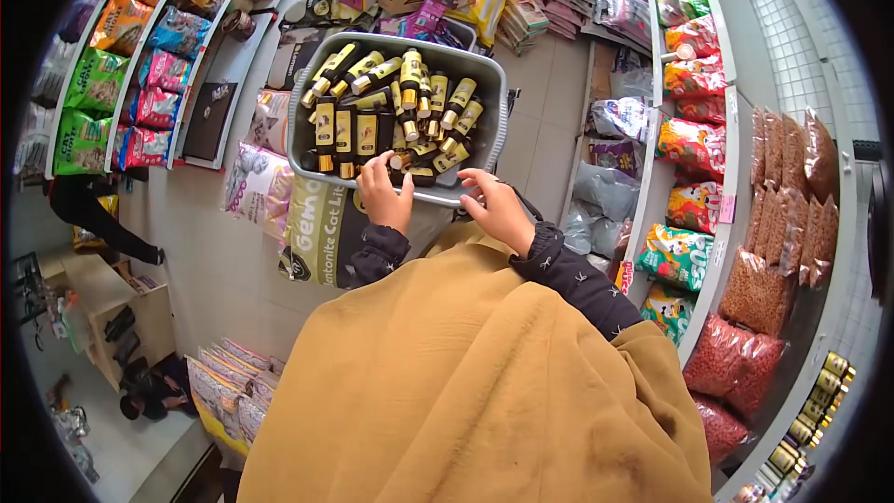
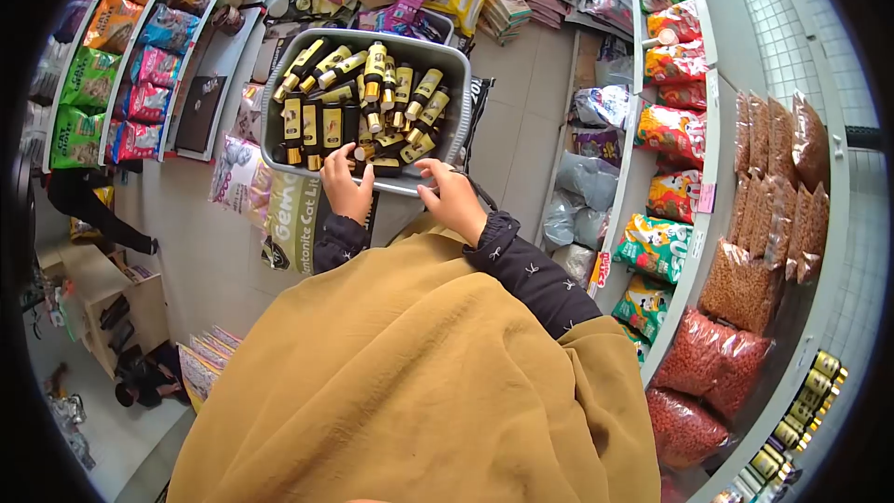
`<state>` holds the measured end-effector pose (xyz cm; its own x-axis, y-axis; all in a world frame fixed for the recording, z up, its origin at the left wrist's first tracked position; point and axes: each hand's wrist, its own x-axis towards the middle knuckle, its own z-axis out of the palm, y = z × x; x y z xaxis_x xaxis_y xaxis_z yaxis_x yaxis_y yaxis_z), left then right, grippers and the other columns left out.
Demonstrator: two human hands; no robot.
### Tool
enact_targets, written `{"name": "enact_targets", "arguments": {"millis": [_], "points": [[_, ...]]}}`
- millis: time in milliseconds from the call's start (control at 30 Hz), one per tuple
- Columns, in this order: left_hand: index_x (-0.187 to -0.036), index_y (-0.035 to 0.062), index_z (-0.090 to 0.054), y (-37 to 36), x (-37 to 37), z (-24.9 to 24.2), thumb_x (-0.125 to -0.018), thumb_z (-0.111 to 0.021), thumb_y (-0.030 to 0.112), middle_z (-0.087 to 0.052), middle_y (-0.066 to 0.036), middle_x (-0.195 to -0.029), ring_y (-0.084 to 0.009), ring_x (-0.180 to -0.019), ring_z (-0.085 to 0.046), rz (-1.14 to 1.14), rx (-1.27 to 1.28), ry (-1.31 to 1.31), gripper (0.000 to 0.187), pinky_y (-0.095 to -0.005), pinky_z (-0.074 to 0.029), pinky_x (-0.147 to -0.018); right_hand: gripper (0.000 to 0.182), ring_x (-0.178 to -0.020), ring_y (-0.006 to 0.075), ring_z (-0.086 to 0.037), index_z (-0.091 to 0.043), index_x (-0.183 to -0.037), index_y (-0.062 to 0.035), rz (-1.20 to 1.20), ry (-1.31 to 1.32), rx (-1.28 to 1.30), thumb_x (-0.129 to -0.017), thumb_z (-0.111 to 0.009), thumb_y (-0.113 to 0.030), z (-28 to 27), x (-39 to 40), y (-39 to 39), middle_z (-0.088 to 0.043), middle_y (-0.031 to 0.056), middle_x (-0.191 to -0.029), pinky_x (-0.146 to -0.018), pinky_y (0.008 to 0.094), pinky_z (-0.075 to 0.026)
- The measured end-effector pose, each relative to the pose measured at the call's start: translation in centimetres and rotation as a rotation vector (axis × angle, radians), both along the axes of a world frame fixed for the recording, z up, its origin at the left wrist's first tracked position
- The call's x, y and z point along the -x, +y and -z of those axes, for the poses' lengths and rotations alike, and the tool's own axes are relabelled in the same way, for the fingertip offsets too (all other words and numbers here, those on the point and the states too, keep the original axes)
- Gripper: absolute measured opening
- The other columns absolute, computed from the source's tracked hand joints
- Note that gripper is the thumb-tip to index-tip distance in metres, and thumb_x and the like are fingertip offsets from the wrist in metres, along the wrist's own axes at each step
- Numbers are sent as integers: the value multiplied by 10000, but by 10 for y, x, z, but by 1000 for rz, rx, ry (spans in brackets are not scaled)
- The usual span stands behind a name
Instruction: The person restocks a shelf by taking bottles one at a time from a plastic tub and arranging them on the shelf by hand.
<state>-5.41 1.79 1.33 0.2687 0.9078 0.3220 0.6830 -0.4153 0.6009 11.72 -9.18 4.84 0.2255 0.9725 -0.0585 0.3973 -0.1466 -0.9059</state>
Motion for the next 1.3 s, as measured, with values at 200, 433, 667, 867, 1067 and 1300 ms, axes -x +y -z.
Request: {"name": "enact_targets", "arguments": {"millis": [200,433,667,867,1067,1300], "points": [[-1082,107,-612,16,4,12,-740,-742,165,-584,-69,-1052,-284,-955,-512,69,62,211,370,-391,-425,-856,353,-784,262,-642,-537,-1158,-47,-19,41,21,-820,-637,-67,8,3,10,-623,145,-955,-698,338,-513],[-1107,126,-621,19,-7,9,-753,-734,134,-601,-90,-1007,-296,-930,-530,226,71,96,372,-378,-425,-850,340,-784,248,-643,-545,-1155,-47,26,74,60,-828,-634,-72,3,-5,10,-623,148,-952,-700,326,-516],[-1218,55,-542,21,-20,-65,-908,-628,161,-591,-60,-1025,-160,-974,-595,494,470,-509,339,-285,-480,-831,337,-852,150,-635,-536,-1212,-35,224,280,-6,-907,-602,-162,-22,-21,-1,-640,113,-1038,-752,281,-512],[-1316,38,-468,25,-50,-130,-971,-531,158,-548,-55,-1148,-126,-986,-577,785,878,-820,370,-263,-492,-846,368,-1015,99,-568,-502,-1263,14,252,831,-53,-977,-518,-216,-82,-44,-26,-601,53,-1133,-880,252,-463],[-1416,51,-355,-3,-108,-167,-991,-484,185,-544,-90,-1237,-204,-1100,-582,1078,1127,-1094,463,-333,-491,-918,444,-1061,106,-550,-456,-1312,49,180,748,-131,-975,-519,-233,-142,-45,-83,-589,54,-1166,-923,259,-439],[-1436,58,-310,-62,-160,-208,-990,-479,236,-555,-127,-1241,-249,-1124,-580,1316,1189,-899,509,-370,-489,-927,517,-1066,121,-547,-439,-1332,45,376,674,-311,-942,-576,-265,-177,-33,-150,-587,75,-1166,-929,272,-435]]}}
